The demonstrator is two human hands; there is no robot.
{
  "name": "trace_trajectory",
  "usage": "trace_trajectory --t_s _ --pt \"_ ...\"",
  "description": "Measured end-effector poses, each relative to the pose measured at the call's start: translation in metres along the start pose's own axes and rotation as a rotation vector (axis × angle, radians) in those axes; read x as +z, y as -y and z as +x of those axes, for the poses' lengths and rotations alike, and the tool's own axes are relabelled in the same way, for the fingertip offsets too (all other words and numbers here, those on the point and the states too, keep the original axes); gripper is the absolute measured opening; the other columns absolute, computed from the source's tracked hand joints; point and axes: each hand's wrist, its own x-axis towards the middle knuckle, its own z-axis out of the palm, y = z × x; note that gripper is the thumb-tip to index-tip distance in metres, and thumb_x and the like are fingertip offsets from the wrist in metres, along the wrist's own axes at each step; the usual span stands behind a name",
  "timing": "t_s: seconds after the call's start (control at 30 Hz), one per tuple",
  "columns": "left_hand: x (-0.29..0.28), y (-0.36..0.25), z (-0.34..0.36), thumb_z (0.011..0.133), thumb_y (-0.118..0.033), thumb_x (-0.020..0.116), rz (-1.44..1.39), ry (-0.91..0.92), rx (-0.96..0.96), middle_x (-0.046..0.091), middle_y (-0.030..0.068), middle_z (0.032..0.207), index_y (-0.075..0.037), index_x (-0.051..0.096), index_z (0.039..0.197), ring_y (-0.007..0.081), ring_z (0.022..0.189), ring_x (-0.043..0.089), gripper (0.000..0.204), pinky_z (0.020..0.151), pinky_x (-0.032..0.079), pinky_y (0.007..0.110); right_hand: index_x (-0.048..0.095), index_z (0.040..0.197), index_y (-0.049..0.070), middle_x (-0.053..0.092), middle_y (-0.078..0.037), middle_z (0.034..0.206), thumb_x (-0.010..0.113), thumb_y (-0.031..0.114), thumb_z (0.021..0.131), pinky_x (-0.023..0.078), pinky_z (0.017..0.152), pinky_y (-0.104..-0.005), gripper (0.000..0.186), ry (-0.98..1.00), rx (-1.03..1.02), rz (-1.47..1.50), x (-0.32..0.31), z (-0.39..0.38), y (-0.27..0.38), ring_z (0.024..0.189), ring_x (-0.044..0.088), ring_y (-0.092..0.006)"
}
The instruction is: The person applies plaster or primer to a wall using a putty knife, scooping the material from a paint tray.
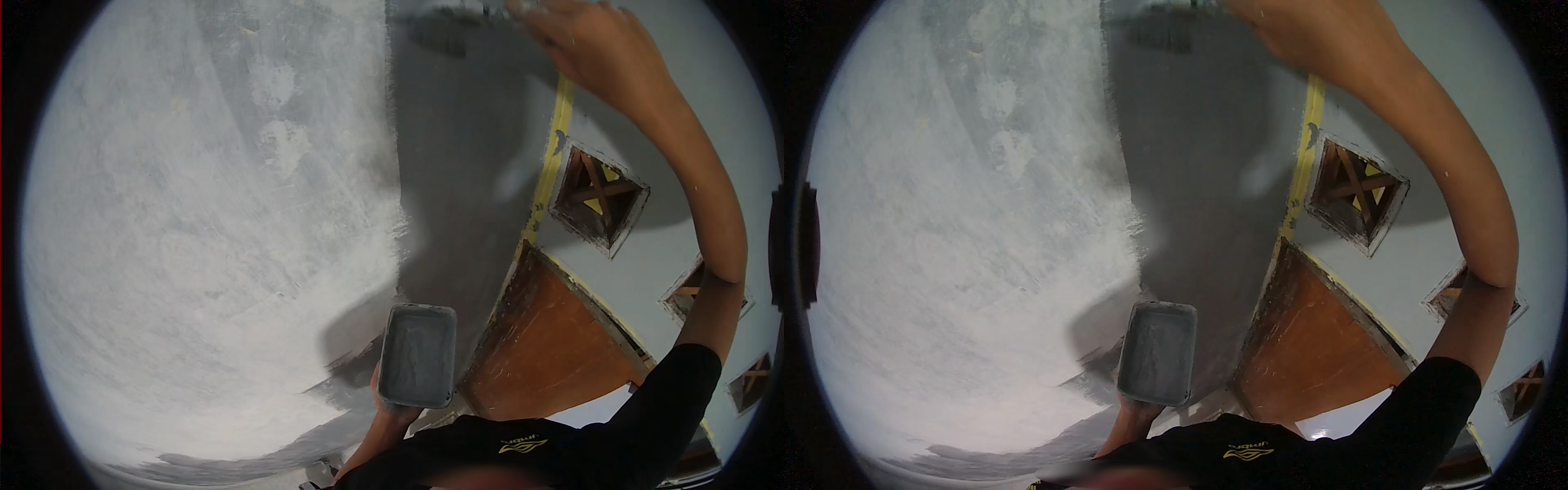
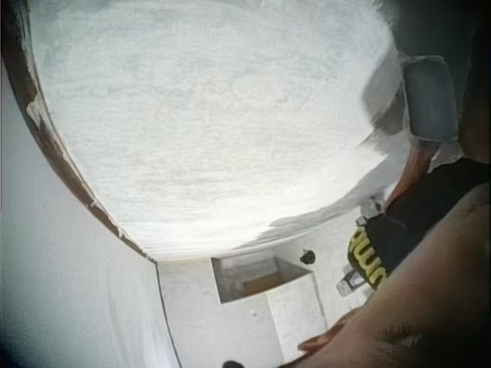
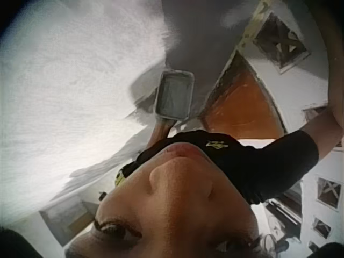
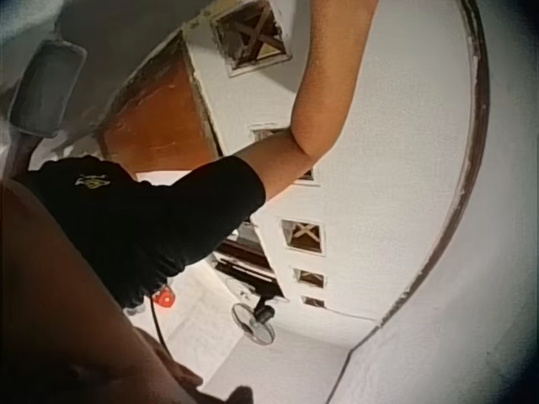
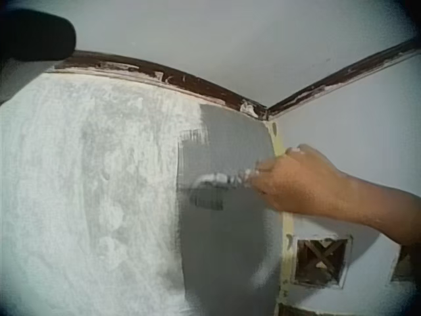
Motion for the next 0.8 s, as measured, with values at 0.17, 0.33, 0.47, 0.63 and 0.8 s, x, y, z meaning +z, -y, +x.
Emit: trace_trajectory --t_s 0.17,0.33,0.47,0.63,0.8 --pt "0.004 0.004 0.003 0.101 -0.04 0.042 0.028 0.052 -0.02 0.057 0.016 0.138 -0.004 0.05 0.141 0.0356 0.123 0.058 0.054 0.104 0.048 0.054 0.066 0.101 0.002 0.069 -0.015 0.086 0.057 0.012 0.089 0.057 0.06 -0.0438 0.018 0.049 0.227 -0.112 -0.024 0.033 -0.003 0.073 0.071 -0.0322" --pt "0.009 0.009 0.005 0.101 -0.038 0.042 0.011 -0.144 0.034 0.06 0.0149 0.133 -0.005 0.053 0.137 0.0344 0.119 0.061 0.05 0.101 0.05 0.052 0.061 0.121 0.012 0.066 -0.008 0.089 0.059 0.015 0.089 0.057 0.063 -0.0407 0.032 0.199 0.044 -0.144 -0.033 0.004 0.014 0.073 0.07 -0.0253" --pt "0.004 0.008 0.001 0.101 -0.037 0.042 0.072 -0.123 0.067 0.06 0.0146 0.132 -0.005 0.053 0.136 0.034 0.118 0.061 0.048 0.1 0.051 0.051 0.057 0.134 0.02 0.064 -0.001 0.093 0.059 0.014 0.088 0.055 0.062 -0.0369 0.046 0.331 -0.249 -0.064 -0.031 -0.036 0.061 0.07 0.068 -0.0184" --pt "0.011 0.008 0.0 0.101 -0.037 0.042 0.061 -0.105 0.047 0.059 0.0147 0.133 -0.005 0.053 0.137 0.0338 0.118 0.061 0.049 0.098 0.052 0.051 0.063 0.126 0.019 0.064 0.001 0.087 0.061 0.013 0.088 0.054 0.063 -0.0308 0.038 0.269 -0.247 0.02 -0.027 -0.028 0.026 0.071 0.069 -0.0152" --pt "0.016 0.01 0.004 0.101 -0.04 0.042 0.075 -0.024 -0.006 0.059 0.0152 0.135 -0.005 0.052 0.139 0.0338 0.119 0.061 0.053 0.099 0.052 0.051 0.065 0.105 0.004 0.07 -0.012 0.089 0.055 0.015 0.093 0.058 0.062 -0.0455 0.02 0.43 0.04 -0.138 -0.031 0.038 -0.024 0.076 0.072 -0.0303"
